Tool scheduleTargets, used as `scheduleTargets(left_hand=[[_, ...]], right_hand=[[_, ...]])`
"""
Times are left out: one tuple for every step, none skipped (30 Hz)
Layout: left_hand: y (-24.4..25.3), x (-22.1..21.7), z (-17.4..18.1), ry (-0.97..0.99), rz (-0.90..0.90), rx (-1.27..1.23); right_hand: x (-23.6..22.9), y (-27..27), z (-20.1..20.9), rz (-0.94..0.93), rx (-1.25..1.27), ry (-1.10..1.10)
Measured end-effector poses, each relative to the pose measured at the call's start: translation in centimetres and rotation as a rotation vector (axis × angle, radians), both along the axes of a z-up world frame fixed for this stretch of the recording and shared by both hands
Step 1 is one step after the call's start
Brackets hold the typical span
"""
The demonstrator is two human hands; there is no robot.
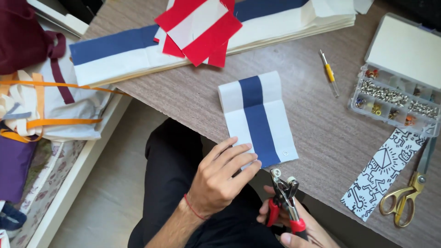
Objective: Setting metal eyelets into fabric strips using a hand-held punch tool
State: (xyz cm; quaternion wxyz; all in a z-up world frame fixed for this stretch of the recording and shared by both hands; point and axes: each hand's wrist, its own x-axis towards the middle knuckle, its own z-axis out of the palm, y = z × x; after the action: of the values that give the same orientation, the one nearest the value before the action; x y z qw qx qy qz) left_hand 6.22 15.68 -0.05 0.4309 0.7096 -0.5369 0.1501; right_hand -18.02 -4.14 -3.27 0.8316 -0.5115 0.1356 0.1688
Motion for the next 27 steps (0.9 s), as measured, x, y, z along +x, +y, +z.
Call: scheduleTargets(left_hand=[[-0.1, -0.1, -0.2, 0.007, -0.002, 0.001], [-0.3, -0.2, -0.4, -0.009, 0.001, -0.040], [-0.4, -0.2, -0.5, -0.026, 0.003, -0.082], [-0.4, -0.2, -0.7, -0.016, 0.003, -0.080], [-0.5, -0.2, -0.9, -0.016, -0.004, -0.105], [-0.6, -0.1, -1.1, -0.018, -0.011, -0.132], [-0.5, -0.2, -1.4, -0.010, -0.011, -0.130], [-0.5, -0.3, -1.6, -0.001, -0.025, -0.140], [-0.5, -0.3, -1.8, 0.008, -0.038, -0.151], [-0.4, -0.4, -2.0, 0.014, -0.040, -0.151], [-0.4, -0.4, -2.1, 0.018, -0.046, -0.155], [-0.3, -0.4, -2.2, 0.020, -0.049, -0.158], [-0.4, -0.4, -2.3, 0.024, -0.048, -0.159], [-0.4, -0.4, -2.3, 0.020, -0.052, -0.167], [-0.4, -0.4, -2.4, 0.016, -0.056, -0.175], [-0.3, -0.5, -2.5, 0.021, -0.055, -0.174], [-0.3, -0.5, -2.6, 0.015, -0.054, -0.183], [-0.4, -0.5, -2.7, 0.008, -0.056, -0.195], [-0.4, -0.4, -2.9, 0.013, -0.059, -0.195], [-0.3, -0.4, -3.0, 0.010, -0.061, -0.198], [-0.3, -0.4, -3.1, 0.007, -0.064, -0.201], [-0.3, -0.4, -3.1, 0.009, -0.063, -0.200], [-0.3, -0.3, -3.1, 0.002, -0.059, -0.205], [-0.4, -0.3, -3.1, -0.004, -0.055, -0.211], [-0.4, -0.3, -3.2, -0.002, -0.055, -0.211], [-0.4, -0.3, -3.3, 0.001, -0.056, -0.214], [-0.4, -0.3, -3.4, 0.003, -0.058, -0.218]], right_hand=[[-0.1, 0.4, -0.1, -0.002, 0.001, 0.007], [-0.2, 0.9, -0.2, -0.040, -0.004, 0.000], [-0.3, 1.3, -0.3, -0.077, -0.011, -0.007], [-0.2, 1.5, -0.3, -0.078, -0.009, 0.003], [0.0, 1.6, -0.2, -0.070, -0.052, -0.023], [0.1, 1.7, -0.2, -0.062, -0.096, -0.051], [0.3, 1.9, -0.2, -0.063, -0.095, -0.043], [0.4, 2.0, -0.1, -0.077, -0.103, -0.045], [0.6, 2.2, 0.0, -0.090, -0.112, -0.047], [1.0, 2.3, 0.4, -0.092, -0.112, -0.041], [1.4, 2.4, 0.8, -0.094, -0.175, -0.047], [1.9, 2.5, 1.2, -0.093, -0.237, -0.056], [1.6, 2.4, 0.8, -0.093, -0.238, -0.052], [1.3, 2.3, 0.3, -0.092, -0.272, -0.035], [0.9, 2.2, -0.2, -0.091, -0.307, -0.019], [0.9, 2.3, -0.2, -0.090, -0.306, -0.013], [0.9, 2.2, -0.2, -0.081, -0.315, 0.006], [1.0, 2.2, -0.2, -0.076, -0.327, 0.025], [1.0, 2.2, -0.3, -0.078, -0.327, 0.030], [0.9, 2.3, -0.3, -0.076, -0.355, 0.049], [0.9, 2.3, -0.3, -0.073, -0.383, 0.068], [1.2, 2.5, 0.1, -0.072, -0.382, 0.070], [1.4, 2.6, 0.5, -0.068, -0.487, 0.086], [1.7, 2.8, 0.9, -0.064, -0.593, 0.102], [1.8, 2.8, 0.9, -0.063, -0.592, 0.105], [1.8, 2.9, 0.9, -0.060, -0.639, 0.103], [1.8, 2.9, 0.9, -0.057, -0.686, 0.101]])
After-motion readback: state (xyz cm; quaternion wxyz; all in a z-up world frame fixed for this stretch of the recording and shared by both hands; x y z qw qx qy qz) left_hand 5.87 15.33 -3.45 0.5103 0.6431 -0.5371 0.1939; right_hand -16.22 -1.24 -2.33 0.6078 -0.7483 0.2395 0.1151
